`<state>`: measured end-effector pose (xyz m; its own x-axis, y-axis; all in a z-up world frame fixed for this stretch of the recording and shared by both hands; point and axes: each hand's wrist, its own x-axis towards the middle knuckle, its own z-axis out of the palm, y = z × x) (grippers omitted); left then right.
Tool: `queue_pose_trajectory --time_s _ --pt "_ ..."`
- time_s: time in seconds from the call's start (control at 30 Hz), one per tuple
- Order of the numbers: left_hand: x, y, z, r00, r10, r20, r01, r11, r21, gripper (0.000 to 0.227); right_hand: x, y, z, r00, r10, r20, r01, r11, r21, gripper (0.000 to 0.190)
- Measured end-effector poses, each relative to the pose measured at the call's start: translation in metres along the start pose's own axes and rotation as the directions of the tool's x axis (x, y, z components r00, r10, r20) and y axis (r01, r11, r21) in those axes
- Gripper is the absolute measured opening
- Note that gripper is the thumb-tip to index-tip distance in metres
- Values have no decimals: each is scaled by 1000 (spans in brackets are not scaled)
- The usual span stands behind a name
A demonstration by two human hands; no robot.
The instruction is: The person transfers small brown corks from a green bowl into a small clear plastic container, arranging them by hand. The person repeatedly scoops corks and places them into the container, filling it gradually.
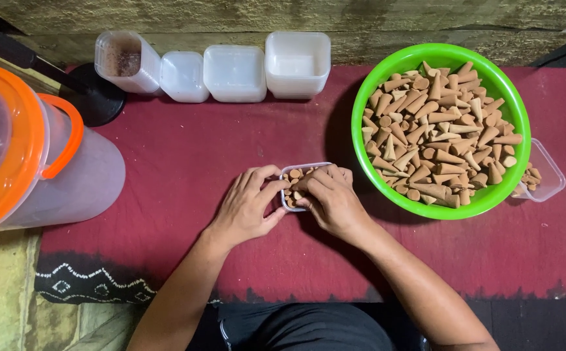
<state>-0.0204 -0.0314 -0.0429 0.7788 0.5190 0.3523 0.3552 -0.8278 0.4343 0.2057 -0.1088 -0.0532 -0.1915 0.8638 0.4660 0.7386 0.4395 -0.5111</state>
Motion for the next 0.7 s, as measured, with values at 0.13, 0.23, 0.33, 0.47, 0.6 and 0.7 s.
queue_pose_trajectory --time_s 0.13,0.23,0.33,0.47,0.6,0.7 --pt "-1 -4 5 999 -47 27 48 997 -58 48 -4 3 5 1000 -6 -4 6 1000 -20 20" --pt "0 -5 5 996 -75 42 80 988 -129 49 6 -7 -3 999 -32 -4 32 999 -31 18" --pt "5 -1 -2 992 -111 61 121 971 -208 44 8 -9 -6 998 -56 -1 56 998 -34 18" --pt "8 1 -5 988 -125 85 144 952 -271 43 7 -8 -10 999 -46 -5 46 999 19 17" --pt "9 4 -12 986 -134 101 158 945 -286 41 13 -12 -25 1000 20 -23 -16 991 133 21" --pt "8 3 -14 992 -110 61 123 947 -296 35 17 -14 -26 989 81 -120 -50 969 243 19"
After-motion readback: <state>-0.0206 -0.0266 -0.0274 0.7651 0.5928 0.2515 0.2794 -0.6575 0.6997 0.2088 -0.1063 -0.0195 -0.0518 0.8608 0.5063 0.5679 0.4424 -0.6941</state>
